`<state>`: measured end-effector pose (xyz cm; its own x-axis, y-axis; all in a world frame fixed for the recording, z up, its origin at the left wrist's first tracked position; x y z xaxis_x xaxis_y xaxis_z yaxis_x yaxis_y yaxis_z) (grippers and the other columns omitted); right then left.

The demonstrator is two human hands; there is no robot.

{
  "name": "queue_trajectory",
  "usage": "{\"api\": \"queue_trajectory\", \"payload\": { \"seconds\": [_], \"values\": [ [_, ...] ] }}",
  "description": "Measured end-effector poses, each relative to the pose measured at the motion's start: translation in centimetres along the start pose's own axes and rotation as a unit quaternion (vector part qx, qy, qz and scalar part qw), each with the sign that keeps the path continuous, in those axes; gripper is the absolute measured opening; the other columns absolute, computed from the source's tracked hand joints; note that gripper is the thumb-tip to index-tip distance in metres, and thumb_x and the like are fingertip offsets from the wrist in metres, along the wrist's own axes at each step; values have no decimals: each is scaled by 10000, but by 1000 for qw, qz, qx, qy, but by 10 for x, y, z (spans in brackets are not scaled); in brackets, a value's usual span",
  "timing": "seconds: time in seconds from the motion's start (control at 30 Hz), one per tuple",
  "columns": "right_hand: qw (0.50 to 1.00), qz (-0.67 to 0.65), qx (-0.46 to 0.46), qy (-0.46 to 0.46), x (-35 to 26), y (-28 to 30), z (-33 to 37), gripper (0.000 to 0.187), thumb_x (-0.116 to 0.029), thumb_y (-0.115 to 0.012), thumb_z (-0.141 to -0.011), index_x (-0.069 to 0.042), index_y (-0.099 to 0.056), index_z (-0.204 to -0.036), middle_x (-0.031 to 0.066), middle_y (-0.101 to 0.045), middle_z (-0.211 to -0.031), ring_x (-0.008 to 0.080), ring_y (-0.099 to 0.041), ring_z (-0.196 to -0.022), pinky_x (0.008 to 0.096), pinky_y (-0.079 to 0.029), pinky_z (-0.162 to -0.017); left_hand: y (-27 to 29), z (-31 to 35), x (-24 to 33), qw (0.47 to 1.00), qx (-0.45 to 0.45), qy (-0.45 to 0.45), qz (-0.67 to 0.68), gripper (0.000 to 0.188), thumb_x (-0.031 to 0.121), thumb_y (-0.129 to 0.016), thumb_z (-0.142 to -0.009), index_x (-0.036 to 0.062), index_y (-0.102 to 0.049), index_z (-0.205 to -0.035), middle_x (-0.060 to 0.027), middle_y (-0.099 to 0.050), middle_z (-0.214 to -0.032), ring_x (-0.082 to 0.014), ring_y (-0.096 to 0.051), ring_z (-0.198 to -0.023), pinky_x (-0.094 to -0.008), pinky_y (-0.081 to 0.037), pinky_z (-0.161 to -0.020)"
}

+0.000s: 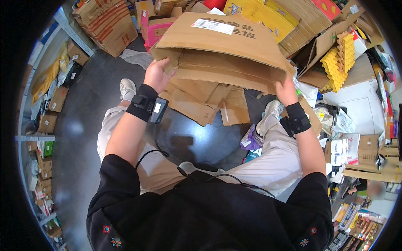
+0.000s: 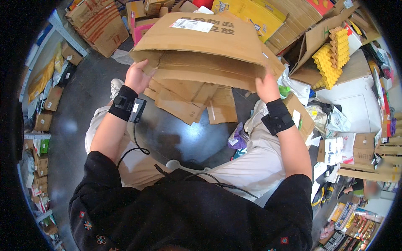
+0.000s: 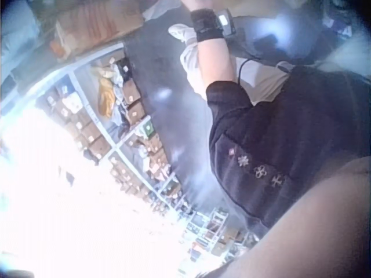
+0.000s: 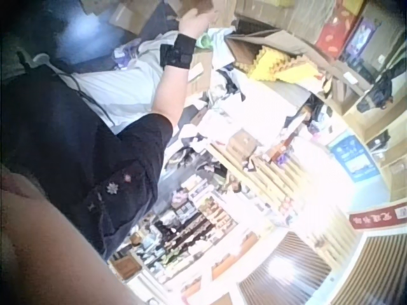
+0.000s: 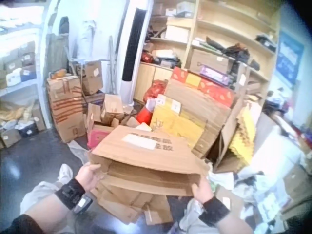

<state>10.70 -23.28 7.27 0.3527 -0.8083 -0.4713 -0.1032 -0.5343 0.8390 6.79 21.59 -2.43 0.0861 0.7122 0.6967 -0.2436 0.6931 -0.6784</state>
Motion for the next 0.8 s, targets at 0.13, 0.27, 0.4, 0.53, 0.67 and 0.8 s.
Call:
{"api": "queue_trajectory", "payload": {
  "seconds": [0.13, 0.27, 0.4, 0.53, 0.67, 0.8],
  "values": [
    [994, -66, 92, -11, 32, 17, -1, 370, -96, -582, -910, 13, -570, -1264, 250, -676, -1173, 414, -634, -1130, 431, -495, -957, -44, 13, 7, 983, -182, -3, -32, 467, 126, -536, -989, 156, -435, -1444, -29, -533, -1390, -195, -517, -1258, -538, -401, -1043],
    [976, -202, 81, -33, 60, 18, -1, 357, -48, -606, -940, 26, -560, -1287, 150, -680, -1230, 250, -638, -1147, 354, -471, -999, -40, 13, 4, 962, -233, 131, 54, 805, 643, -501, -968, 149, -272, -1560, -98, -412, -1493, -377, -428, -1354, -606, -374, -1046],
    [965, -257, 33, -30, 50, 15, 3, 374, -20, -579, -963, 28, -543, -1332, 106, -665, -1244, 189, -625, -1125, 318, -497, -958, -24, 11, -16, 965, -124, 218, -83, 981, 873, -321, -860, 191, -318, -1565, -106, -374, -1581, -388, -415, -1375, -657, -352, -1040],
    [977, -210, 35, 9, 52, 15, 3, 365, 14, -563, -939, 39, -595, -1301, 114, -684, -1243, 194, -627, -1155, 328, -474, -996, -31, 7, -24, 972, -144, 172, -74, 930, 793, -453, -882, 137, -372, -1536, -116, -476, -1518, -283, -505, -1353, -510, -438, -1086],
    [983, -176, 44, -15, 62, 12, 3, 420, 34, -570, -922, 37, -571, -1342, 120, -671, -1284, 196, -602, -1219, 323, -450, -1030, -25, 5, -28, 972, -139, 180, -66, 816, 346, -704, -928, 109, -241, -1557, -116, -465, -1493, -264, -498, -1348, -434, -453, -1088],
    [1000, -5, -13, 5, 45, 8, 1, 562, 81, -545, -880, 24, -477, -1435, 201, -617, -1349, 309, -586, -1269, 367, -447, -1058, -46, 12, 1, 983, -146, 7, -109, 993, 242, -758, -851, 82, -92, -1570, -158, -386, -1499, -300, -425, -1388, -435, -391, -1132]
  ]
}}
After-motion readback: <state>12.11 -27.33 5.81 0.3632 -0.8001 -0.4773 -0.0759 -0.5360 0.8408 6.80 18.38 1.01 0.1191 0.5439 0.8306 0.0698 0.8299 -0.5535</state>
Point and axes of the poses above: each hand's wrist, its own z-axis away from the middle knuckle, its own y-axis out of the back of the hand, x = y × z, the point moved 9 cm from there along -z, towards the middle knuckle
